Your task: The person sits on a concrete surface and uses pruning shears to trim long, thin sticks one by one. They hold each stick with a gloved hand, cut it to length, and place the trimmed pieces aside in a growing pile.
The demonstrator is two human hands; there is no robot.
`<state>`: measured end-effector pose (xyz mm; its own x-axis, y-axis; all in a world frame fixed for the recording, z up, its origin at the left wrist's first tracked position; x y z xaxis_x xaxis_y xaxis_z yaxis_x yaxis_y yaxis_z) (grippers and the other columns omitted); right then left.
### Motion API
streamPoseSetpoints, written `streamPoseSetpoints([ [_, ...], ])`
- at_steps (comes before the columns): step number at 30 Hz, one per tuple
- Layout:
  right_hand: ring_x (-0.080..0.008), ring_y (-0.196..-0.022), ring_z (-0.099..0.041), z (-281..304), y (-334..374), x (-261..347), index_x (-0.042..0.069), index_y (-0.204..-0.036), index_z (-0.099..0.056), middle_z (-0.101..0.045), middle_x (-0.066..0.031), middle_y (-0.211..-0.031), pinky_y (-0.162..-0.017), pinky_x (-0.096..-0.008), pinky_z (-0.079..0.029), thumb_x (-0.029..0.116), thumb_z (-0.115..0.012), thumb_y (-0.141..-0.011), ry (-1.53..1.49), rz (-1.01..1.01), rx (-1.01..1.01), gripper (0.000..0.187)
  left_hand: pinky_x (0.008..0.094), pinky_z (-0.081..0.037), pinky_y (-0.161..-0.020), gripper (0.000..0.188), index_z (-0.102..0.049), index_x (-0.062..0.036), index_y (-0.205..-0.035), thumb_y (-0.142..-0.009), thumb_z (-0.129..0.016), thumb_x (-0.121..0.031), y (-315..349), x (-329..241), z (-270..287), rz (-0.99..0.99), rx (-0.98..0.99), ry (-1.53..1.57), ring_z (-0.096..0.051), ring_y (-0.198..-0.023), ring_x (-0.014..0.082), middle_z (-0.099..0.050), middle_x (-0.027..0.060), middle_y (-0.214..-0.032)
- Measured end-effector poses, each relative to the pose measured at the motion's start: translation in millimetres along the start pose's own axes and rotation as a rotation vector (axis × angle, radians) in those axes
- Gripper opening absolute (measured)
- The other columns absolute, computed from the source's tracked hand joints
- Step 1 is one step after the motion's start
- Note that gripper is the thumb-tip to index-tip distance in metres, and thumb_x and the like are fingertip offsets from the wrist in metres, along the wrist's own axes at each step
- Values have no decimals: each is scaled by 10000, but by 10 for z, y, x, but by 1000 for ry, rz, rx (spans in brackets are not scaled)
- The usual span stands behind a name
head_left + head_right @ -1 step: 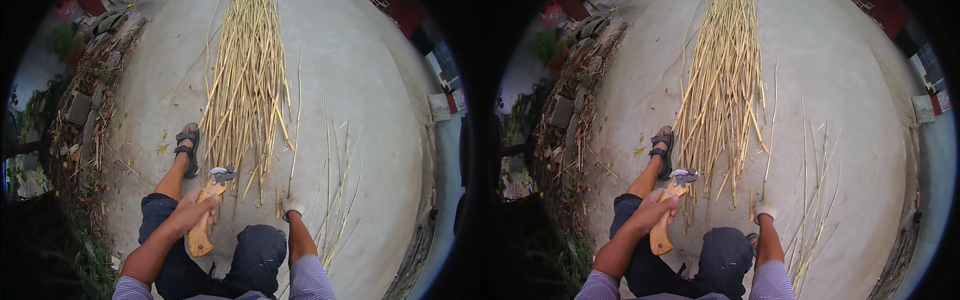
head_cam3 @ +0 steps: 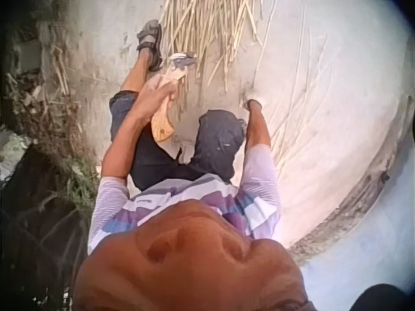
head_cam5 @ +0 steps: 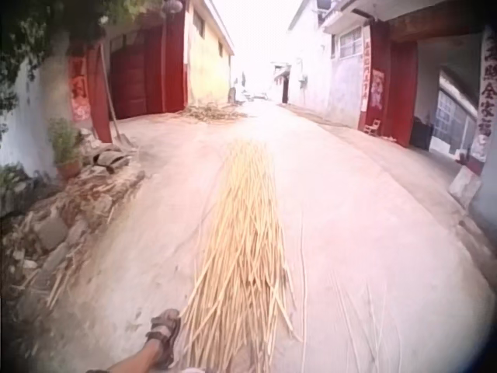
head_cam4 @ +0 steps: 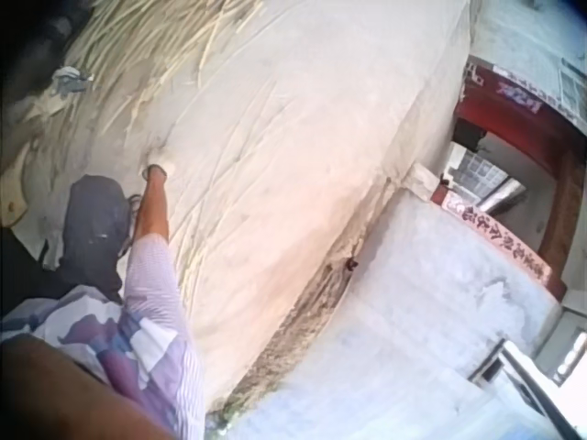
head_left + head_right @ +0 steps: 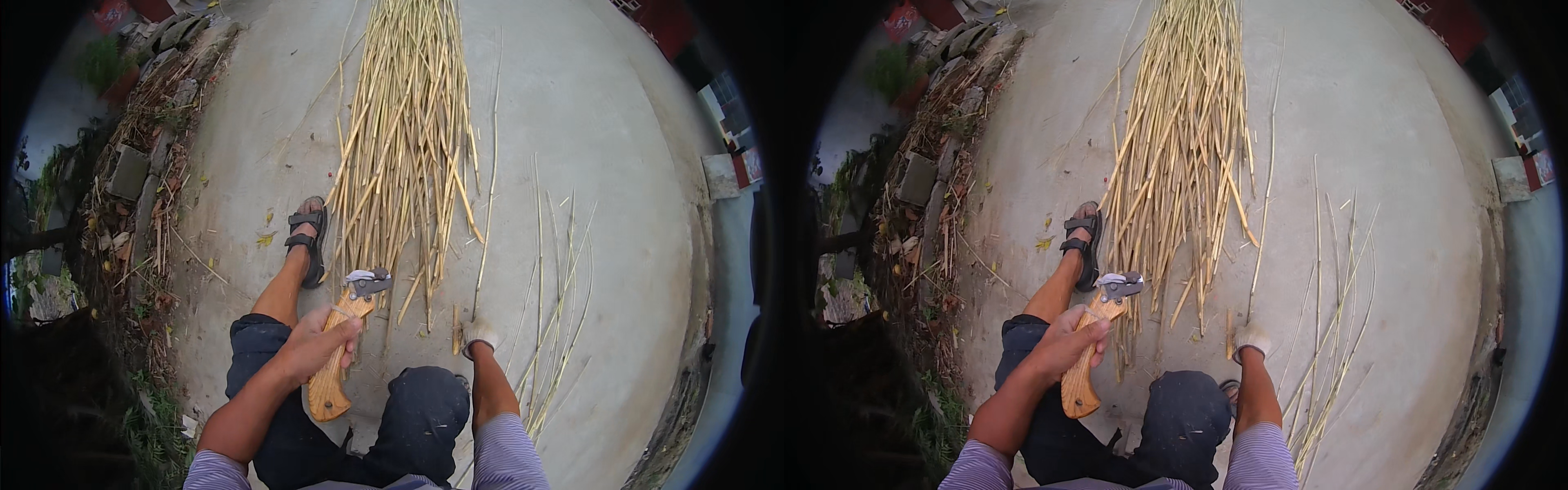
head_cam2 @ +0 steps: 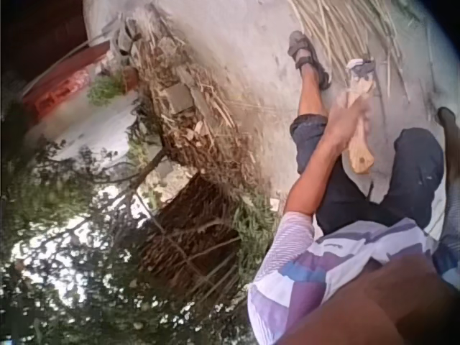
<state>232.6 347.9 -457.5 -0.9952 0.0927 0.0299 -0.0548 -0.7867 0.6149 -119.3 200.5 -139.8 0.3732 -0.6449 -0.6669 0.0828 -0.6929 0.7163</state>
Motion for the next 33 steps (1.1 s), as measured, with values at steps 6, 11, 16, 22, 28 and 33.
streamPoseSetpoints([
  [6, -425, -1061, -668, -10, -57, 80, 41, -1128, -706, -698, -248, -1115, -916, -502, -524, 268, -571, -867, -22, 8, 16, 371, 264, -480, -594, 364, -504, -31, -1053, -983, -672, -346, 28, 42, -62, 60, 39, 3, -579, -618, 113, -579, 30, -787],
  [11, -414, -969, -692, 101, -4, -49, 44, -1098, -707, -711, -239, -1044, -854, -491, -535, 315, -653, -861, -204, 212, 14, 364, 277, -488, -579, 343, -506, -29, -1051, -990, -661, -330, -16, 37, -127, 50, 48, -26, -579, -607, 112, -578, 29, -788],
  [16, -142, -667, -598, 1058, 651, 120, 40, -1072, -720, -693, -71, -815, -612, -286, -480, 322, -626, -959, -773, 260, 281, 319, 289, -499, -549, 295, -499, -30, -1045, -1004, -637, -288, -103, 25, -123, -77, 5, -5, -580, -580, 120, -576, 32, -768],
  [22, -54, -586, -535, 2525, 2006, 353, 21, -1040, -719, -688, -13, -759, -531, -217, -406, 315, -585, -1010, -1125, 487, 213, 324, 258, -448, -506, 260, -486, -58, -1031, -1017, -611, -286, 280, 100, -457, -268, 0, -249, -550, -546, 102, -556, 17, -731],
  [28, -60, -562, -549, 3098, 2955, 587, 36, -1009, -713, -664, -17, -720, -508, -199, -413, 301, -610, -989, -1225, 629, 37, 285, 273, -483, -541, 356, -504, -10, -1077, -980, -668, -311, 1568, 251, -991, -201, 226, -481, -585, -575, 109, -591, 45, -732],
  [33, -80, -581, -575, 3144, 3622, 638, 8, -960, -707, -686, -51, -747, -525, -218, -442, 278, -688, -944, -1291, 678, 43, 271, 352, -517, -628, 456, -504, 28, -1134, -953, -689, -348, 2054, 503, -1029, -360, 165, -652, -630, -676, 188, -626, 118, -772],
])
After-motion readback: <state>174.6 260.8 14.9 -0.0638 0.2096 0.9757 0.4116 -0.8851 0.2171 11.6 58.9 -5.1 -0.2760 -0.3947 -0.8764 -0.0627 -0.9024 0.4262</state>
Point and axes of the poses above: each hand's wrist, its own y-axis away from the middle knuckle, its own z-axis out of the back of the hand, x = y × z, the point moved 5 cm from there along -y, towards the middle knuckle
